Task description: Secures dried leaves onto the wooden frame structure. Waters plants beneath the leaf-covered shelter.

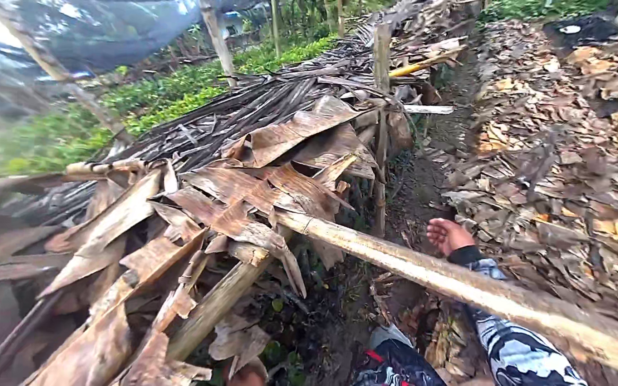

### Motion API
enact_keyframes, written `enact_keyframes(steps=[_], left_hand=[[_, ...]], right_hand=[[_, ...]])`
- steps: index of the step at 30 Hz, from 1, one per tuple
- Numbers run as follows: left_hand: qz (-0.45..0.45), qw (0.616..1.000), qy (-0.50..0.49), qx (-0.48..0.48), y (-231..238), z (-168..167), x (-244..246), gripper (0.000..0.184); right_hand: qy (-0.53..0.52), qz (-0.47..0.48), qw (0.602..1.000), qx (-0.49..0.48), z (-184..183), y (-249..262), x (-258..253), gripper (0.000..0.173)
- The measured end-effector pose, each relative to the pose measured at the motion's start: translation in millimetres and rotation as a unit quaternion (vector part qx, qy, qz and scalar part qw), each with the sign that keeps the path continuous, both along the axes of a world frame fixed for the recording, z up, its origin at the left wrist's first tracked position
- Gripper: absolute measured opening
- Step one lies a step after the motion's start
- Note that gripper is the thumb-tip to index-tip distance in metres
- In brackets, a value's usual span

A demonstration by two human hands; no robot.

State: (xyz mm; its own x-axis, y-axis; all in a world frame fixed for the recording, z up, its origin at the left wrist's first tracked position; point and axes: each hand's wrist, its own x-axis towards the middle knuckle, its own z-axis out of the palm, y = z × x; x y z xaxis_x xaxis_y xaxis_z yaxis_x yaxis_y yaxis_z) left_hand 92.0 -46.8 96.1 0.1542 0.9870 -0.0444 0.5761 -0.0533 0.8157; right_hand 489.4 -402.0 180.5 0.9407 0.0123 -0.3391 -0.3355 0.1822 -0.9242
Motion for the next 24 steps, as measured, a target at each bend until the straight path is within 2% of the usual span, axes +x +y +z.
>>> enact_keyframes(steps=[4,8,11,13,17,19,21,24], left_hand=[[0.038,0.999,-0.011,-0.001,-12,-21,37,0.049],[0.046,0.999,0.023,0.008,-17,-34,63,0.044],[0.038,0.998,0.044,-0.005,-15,-35,71,0.043],[0.034,0.996,0.077,-0.020,-13,-32,72,0.041],[0.046,0.995,0.088,-0.024,-12,-33,74,0.042],[0.049,0.992,0.110,-0.030,-17,-29,77,0.040],[0.053,0.991,0.119,-0.041,-20,-29,81,0.038],[0.057,0.994,0.094,-0.030,-25,-33,88,0.044]], right_hand=[[-0.189,0.093,0.978,-0.008,45,6,56,0.035],[-0.360,0.121,0.903,-0.199,82,38,55,0.031],[-0.448,0.122,0.848,-0.255,95,71,42,0.027],[-0.520,0.150,0.797,-0.269,102,92,39,0.025],[-0.714,0.155,0.644,-0.230,118,125,44,0.028],[-0.776,0.138,0.578,-0.213,124,141,46,0.030],[-0.803,0.136,0.540,-0.210,128,158,48,0.036],[-0.802,0.182,0.513,-0.246,127,179,51,0.046]])
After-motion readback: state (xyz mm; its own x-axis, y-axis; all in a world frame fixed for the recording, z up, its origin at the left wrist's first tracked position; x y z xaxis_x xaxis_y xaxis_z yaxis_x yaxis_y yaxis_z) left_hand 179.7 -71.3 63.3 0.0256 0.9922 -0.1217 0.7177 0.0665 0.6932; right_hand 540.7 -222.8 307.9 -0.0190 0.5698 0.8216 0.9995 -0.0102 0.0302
